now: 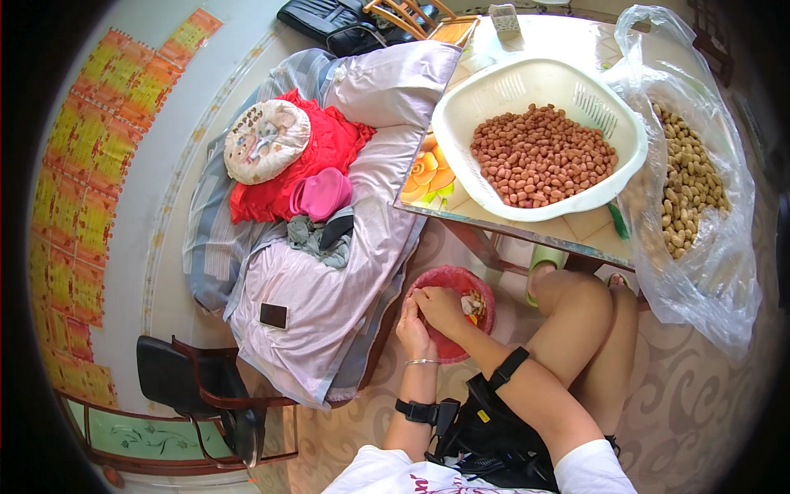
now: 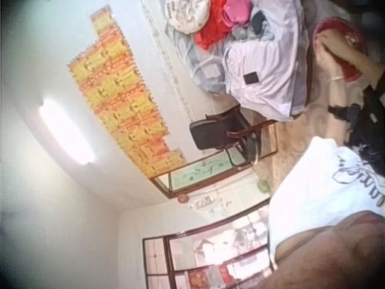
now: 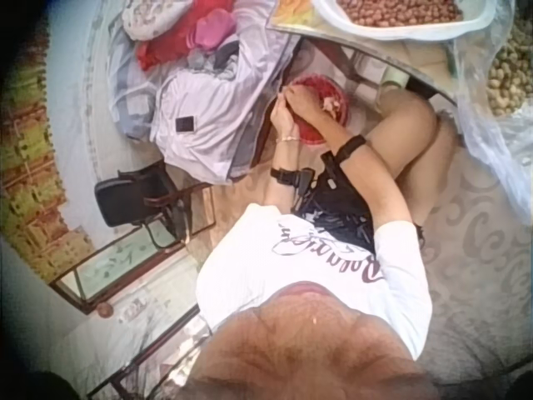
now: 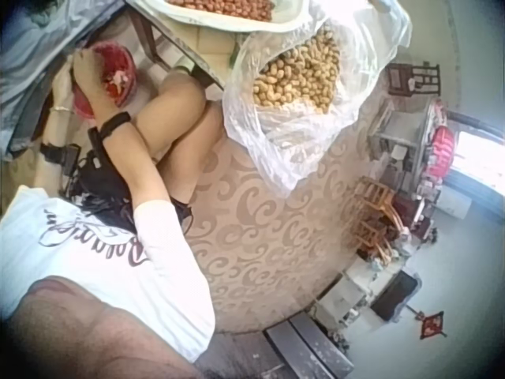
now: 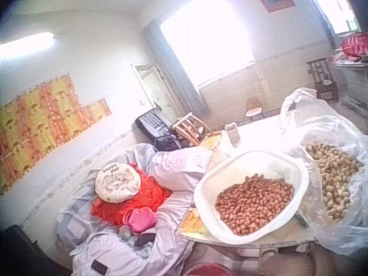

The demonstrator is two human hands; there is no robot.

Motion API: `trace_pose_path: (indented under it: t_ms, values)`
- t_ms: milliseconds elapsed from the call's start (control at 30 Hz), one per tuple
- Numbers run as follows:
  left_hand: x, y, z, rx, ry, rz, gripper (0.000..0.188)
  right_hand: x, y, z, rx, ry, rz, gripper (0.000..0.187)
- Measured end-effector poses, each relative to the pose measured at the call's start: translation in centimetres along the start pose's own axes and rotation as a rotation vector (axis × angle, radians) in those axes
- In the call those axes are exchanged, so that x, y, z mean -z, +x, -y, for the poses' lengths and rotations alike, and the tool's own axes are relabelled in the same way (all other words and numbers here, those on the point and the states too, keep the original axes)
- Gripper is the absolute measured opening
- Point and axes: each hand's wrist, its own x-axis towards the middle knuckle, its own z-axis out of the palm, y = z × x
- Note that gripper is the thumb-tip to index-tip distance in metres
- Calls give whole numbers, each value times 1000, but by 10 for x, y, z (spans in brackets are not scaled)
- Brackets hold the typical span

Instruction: The person picks up peanuts from a plastic bag and places them into a white basket, then peels individual peanuts and drops the shells into a pink bucket.

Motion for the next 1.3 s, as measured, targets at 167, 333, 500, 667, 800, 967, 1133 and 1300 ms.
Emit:
trace_pose_path:
  t_ms: [167, 333, 500, 667, 800, 967, 1133, 1300]
  values:
    - [2, 2, 2, 46, 70, -44, 25, -3, 3, -8, 7, -21, 15, 36]
    - [6, -1, 4, 98, 94, -99, 20, -4, 2, -13, -24, -126, 63, 37]
    - [7, -8, 7, 130, 108, -88, 18, -6, 6, -19, 36, -297, 108, 39]
    - [10, -9, 2, 105, 153, -13, 20, -1, 8, -14, -164, -201, 145, 40]
    - [14, -6, 2, 144, 125, 90, 22, 8, 8, -9, -156, -178, 158, 41]
    - [18, 2, 7, 133, 98, 128, 23, 8, 6, -8, -123, -232, 93, 41]
    - [21, 9, 11, 124, 111, 149, 23, 13, 4, -5, 85, -319, 55, 40]
    - [27, 12, 15, 221, 132, 187, 25, 19, 2, -3, 214, -440, 73, 40]
